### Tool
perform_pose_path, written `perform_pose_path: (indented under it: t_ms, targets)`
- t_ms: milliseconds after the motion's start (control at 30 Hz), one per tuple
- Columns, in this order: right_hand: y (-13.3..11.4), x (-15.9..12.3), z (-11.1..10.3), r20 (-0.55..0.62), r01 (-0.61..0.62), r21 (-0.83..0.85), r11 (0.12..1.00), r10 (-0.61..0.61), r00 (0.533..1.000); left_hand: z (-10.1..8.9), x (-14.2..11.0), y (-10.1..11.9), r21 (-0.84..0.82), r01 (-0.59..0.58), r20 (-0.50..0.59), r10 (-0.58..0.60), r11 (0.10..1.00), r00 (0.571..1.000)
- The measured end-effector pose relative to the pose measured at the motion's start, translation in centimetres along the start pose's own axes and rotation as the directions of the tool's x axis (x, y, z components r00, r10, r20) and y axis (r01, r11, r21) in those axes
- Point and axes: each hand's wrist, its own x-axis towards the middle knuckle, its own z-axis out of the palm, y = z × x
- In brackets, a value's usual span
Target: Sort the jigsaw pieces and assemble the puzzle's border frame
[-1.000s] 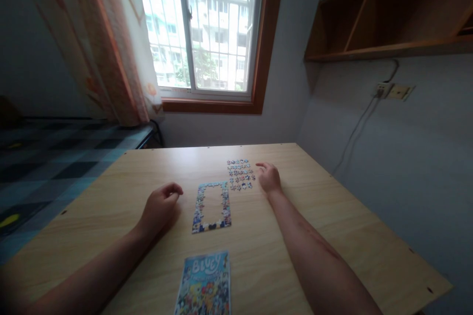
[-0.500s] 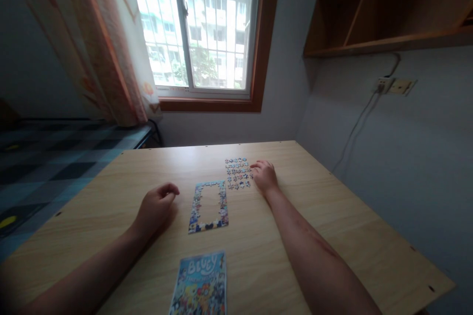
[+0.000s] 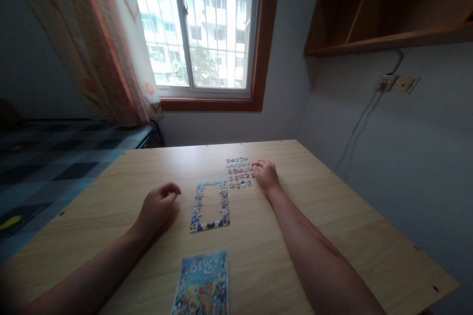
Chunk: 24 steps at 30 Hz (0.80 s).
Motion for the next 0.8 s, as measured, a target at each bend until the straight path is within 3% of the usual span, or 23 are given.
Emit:
perform_pose_path:
  t_ms: [367, 800]
  targets:
    - [0.28, -0.06, 0.02, 0.029, -0.038, 0.019, 0.999, 0.037, 0.999, 0.07, -0.09, -0.09, 0.002, 0.0, -0.001, 0.0, 1.0, 1.0]
    - [0.43, -0.2, 0.48, 0.15, -0.089, -0.007, 0.996, 0.089, 0.985, 0.14, -0.06, -0.16, 0.016, 0.011, 0.016, -0.011, 1.0, 1.0]
